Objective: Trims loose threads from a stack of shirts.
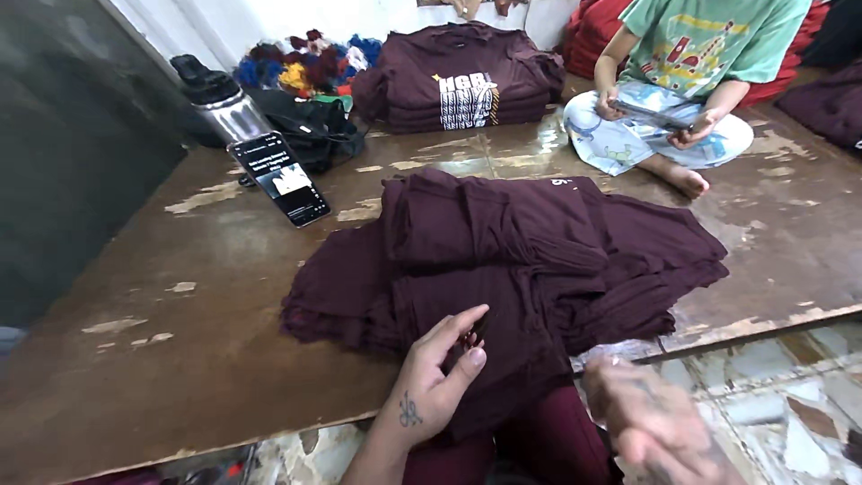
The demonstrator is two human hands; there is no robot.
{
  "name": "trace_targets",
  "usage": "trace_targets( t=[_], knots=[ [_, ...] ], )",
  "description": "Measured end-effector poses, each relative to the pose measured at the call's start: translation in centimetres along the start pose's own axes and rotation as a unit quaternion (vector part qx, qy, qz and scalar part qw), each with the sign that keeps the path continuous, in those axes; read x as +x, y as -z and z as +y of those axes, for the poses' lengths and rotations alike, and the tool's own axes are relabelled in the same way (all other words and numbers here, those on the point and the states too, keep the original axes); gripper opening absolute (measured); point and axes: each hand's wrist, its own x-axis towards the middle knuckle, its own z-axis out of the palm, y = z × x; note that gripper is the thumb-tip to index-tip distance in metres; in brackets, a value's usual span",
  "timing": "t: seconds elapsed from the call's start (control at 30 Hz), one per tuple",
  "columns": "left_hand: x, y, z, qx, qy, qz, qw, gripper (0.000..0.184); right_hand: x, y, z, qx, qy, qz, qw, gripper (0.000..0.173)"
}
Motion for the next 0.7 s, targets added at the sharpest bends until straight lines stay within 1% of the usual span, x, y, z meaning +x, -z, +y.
trace_targets(
  t=[0.03, 0.07, 0.1, 0.13, 0.17, 0.2, 0.23, 0.27, 0.33, 0.37, 0.4, 0.43, 0.47, 0.57, 0.6, 0.67, 0.7],
  knots=[
    [0.0, 0.3, 0.0, 0.039, -0.018, -0.01, 0.999, 0.054, -0.3, -0.1, -0.3, -0.005, 0.003, -0.044, 0.999, 0.055],
    [0.0, 0.5, 0.2, 0.086, -0.03, -0.026, 0.995, 0.057, -0.5, -0.2, -0.2, -0.033, 0.006, -0.075, 0.997, 0.058],
    [0.1, 0.6, 0.4, 0.139, -0.034, -0.052, 0.988, 0.054, -0.5, -0.4, 0.1, -0.082, 0.003, -0.078, 0.994, 0.058],
    [0.3, 0.7, 0.7, 0.189, -0.038, -0.085, 0.978, 0.044, 0.0, -0.5, 0.4, -0.13, -0.011, -0.061, 0.99, 0.056],
    [0.7, 0.7, 0.8, 0.222, -0.047, -0.117, 0.967, 0.031, 1.1, -0.6, 0.7, -0.164, -0.025, -0.037, 0.985, 0.055],
    [1.2, 0.7, 1.0, 0.234, -0.063, -0.136, 0.961, 0.02, 2.5, -0.8, 1.1, -0.184, -0.034, -0.021, 0.982, 0.057],
    [1.7, 0.8, 1.1, 0.231, -0.083, -0.145, 0.958, 0.015, 3.8, -1.0, 1.5, -0.194, -0.036, -0.014, 0.98, 0.058],
    [2.2, 1.0, 1.2, 0.223, -0.103, -0.153, 0.957, 0.015, 4.7, -1.3, 1.9, -0.196, -0.03, -0.01, 0.98, 0.054],
    [3.1, 1.4, 1.8, 0.212, -0.109, -0.186, 0.953, 0.015, 5.5, -1.8, 2.6, -0.187, 0.015, 0.007, 0.982, 0.028],
    [3.2, 1.5, 2.0, 0.211, -0.094, -0.212, 0.95, 0.015, 5.3, -1.7, 2.7, -0.179, 0.044, 0.01, 0.983, 0.023],
    [3.1, 1.5, 1.9, 0.209, -0.076, -0.231, 0.947, 0.015, 4.6, -1.2, 2.3, -0.17, 0.064, 0.004, 0.983, 0.023],
    [2.8, 1.5, 1.6, 0.202, -0.061, -0.237, 0.948, 0.015, 3.5, -0.3, 1.6, -0.156, 0.069, -0.008, 0.985, 0.026],
    [2.4, 1.5, 1.1, 0.194, -0.061, -0.225, 0.953, 0.015, 2.4, 0.6, 0.6, -0.13, 0.059, -0.026, 0.989, 0.03],
    [2.2, 1.8, 0.3, 0.148, -0.089, -0.175, 0.969, 0.017, 1.7, 2.5, -1.6, -0.012, 0.023, -0.071, 0.997, 0.047],
    [2.7, 1.8, 0.7, 0.15, -0.095, -0.172, 0.969, 0.017, 2.2, 2.3, -1.7, -0.036, 0.001, -0.068, 0.997, 0.052],
    [4.2, 1.3, 2.0, 0.169, -0.093, -0.17, 0.966, 0.017, 3.9, 0.9, -0.3, -0.131, -0.056, -0.045, 0.989, 0.063],
    [5.0, 0.8, 2.7, 0.16, -0.072, -0.162, 0.971, 0.019, 4.8, -0.2, 1.0, -0.14, -0.078, -0.03, 0.987, 0.057]
  ],
)
